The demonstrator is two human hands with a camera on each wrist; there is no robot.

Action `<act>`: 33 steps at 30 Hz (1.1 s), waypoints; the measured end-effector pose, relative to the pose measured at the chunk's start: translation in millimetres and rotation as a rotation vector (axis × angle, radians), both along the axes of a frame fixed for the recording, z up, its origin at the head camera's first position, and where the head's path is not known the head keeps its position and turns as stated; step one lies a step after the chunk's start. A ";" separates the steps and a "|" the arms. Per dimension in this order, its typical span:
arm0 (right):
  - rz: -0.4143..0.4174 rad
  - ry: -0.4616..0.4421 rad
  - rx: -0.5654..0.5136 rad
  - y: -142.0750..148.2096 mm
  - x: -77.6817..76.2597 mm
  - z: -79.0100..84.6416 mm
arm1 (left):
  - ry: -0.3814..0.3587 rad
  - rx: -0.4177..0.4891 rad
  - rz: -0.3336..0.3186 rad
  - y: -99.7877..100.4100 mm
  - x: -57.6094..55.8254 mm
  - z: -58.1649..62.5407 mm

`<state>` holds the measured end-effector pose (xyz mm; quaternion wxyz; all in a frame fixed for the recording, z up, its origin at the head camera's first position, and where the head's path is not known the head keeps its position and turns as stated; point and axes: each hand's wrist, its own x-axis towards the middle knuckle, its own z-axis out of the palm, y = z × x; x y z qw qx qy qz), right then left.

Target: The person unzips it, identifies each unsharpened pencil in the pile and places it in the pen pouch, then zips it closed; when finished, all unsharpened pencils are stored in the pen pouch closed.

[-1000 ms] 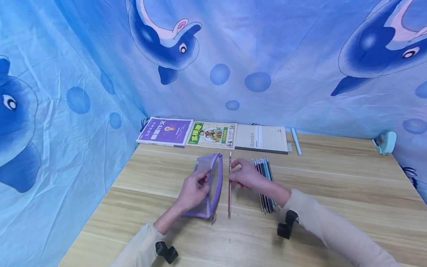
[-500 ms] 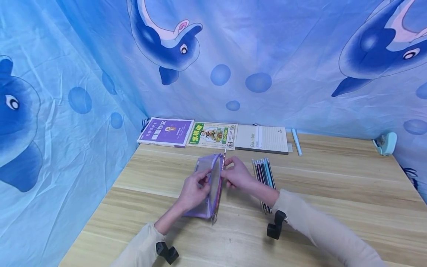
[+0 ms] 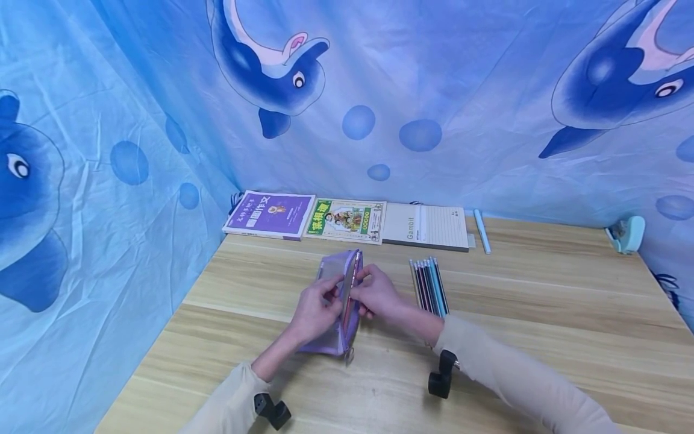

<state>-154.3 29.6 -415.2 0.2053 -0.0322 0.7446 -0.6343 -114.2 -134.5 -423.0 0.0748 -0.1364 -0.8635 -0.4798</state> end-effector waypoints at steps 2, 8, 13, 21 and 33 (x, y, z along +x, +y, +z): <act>0.005 0.005 -0.009 -1.5 1.2 -0.7 | 0.007 0.000 -0.003 0.4 0.0 0.2; 0.009 0.015 -0.004 -4.1 2.2 -2.1 | 0.022 -0.002 -0.007 1.1 0.4 0.8; 0.006 0.041 0.010 -4.9 2.7 -2.6 | 0.012 0.003 -0.012 0.6 0.8 0.8; 0.011 0.052 0.032 -4.1 2.8 -2.4 | -0.001 0.013 -0.012 0.6 1.3 0.4; 0.009 0.056 0.044 14.6 3.3 5.2 | 0.010 0.067 0.014 -3.4 -1.6 13.7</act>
